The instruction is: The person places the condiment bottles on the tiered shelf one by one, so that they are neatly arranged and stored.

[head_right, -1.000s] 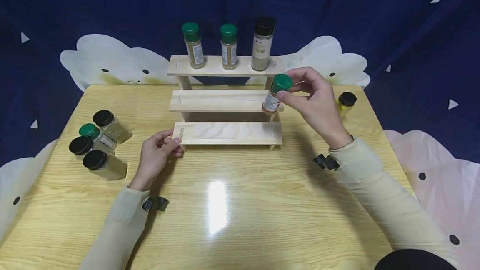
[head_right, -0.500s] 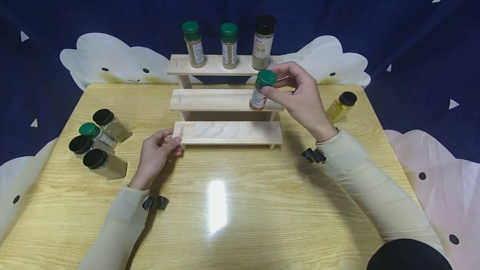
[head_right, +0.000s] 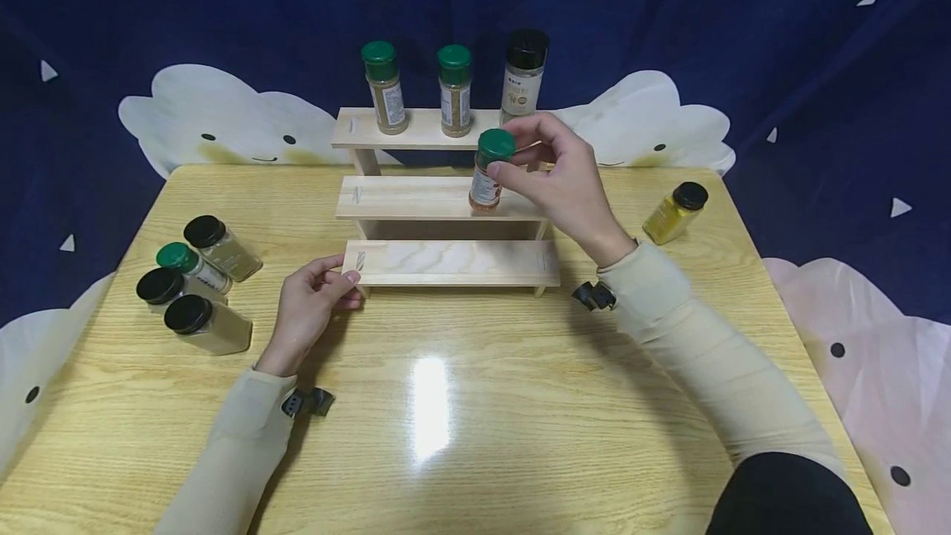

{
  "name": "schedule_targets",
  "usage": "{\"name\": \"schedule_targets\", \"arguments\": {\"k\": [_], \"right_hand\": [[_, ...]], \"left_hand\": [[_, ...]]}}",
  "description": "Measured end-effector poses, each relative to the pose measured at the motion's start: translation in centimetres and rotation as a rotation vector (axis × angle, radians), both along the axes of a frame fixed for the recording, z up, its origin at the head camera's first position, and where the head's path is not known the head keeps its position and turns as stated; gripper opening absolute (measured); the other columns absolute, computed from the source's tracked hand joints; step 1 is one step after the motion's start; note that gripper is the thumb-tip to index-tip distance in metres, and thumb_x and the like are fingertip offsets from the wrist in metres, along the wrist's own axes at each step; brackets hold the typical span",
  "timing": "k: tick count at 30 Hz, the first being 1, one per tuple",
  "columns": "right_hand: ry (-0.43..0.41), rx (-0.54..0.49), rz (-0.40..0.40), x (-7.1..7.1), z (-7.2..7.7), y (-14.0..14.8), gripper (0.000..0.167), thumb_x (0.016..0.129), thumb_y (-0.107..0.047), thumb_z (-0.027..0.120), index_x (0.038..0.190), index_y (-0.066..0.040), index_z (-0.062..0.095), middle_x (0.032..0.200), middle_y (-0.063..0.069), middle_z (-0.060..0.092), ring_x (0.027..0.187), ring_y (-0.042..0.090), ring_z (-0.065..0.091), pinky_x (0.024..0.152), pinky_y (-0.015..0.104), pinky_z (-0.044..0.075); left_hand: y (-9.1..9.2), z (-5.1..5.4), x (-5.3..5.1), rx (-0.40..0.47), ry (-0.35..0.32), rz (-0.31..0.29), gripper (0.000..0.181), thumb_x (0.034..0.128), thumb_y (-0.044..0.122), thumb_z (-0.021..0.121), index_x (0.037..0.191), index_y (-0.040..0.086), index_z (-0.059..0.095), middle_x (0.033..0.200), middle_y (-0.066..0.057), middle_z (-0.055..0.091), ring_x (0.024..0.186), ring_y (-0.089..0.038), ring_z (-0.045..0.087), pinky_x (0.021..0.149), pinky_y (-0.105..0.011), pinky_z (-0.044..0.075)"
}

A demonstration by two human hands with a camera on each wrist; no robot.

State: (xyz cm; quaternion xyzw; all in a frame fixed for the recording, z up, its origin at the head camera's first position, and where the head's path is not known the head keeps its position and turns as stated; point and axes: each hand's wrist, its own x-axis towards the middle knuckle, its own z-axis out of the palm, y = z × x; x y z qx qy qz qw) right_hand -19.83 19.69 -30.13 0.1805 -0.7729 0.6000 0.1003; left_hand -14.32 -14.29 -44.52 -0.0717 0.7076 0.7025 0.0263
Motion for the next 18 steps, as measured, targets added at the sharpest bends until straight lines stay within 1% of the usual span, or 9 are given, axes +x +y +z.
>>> {"name": "schedule_targets", "arguments": {"k": [5,10,18], "right_hand": [[-0.007,0.012,0.007,-0.6,-0.2,-0.8,0.038,0.094,-0.011,0.084,0.130,-0.009,0.072,0.122,0.007,0.070,0.101,0.026,0.070,0.086,0.029,0.059],[0.000,0.007,0.017,-1.3,-0.5,-1.4,0.038,0.093,-0.008,0.084,0.129,-0.005,0.072,0.122,0.008,0.069,0.102,0.026,0.070,0.089,0.029,0.061],[0.004,-0.006,0.030,-1.9,-0.7,-2.3,0.037,0.092,-0.007,0.085,0.127,-0.004,0.071,0.123,0.008,0.067,0.102,0.027,0.066,0.087,0.026,0.060]], "left_hand": [[0.0,0.1,0.0,-0.003,-0.005,0.001,0.039,0.1058,-0.005,0.069,0.142,-0.017,0.058,0.091,-0.010,0.067,0.075,-0.010,0.072,0.073,-0.023,0.069],[0.0,0.1,0.0,-0.006,-0.014,-0.001,0.040,0.1059,-0.004,0.069,0.142,-0.017,0.058,0.091,-0.010,0.067,0.075,-0.010,0.072,0.074,-0.023,0.069],[0.0,0.1,-0.1,-0.007,-0.007,-0.003,0.040,0.1060,-0.004,0.069,0.142,-0.017,0.058,0.091,-0.010,0.068,0.075,-0.010,0.073,0.073,-0.023,0.069]]}}
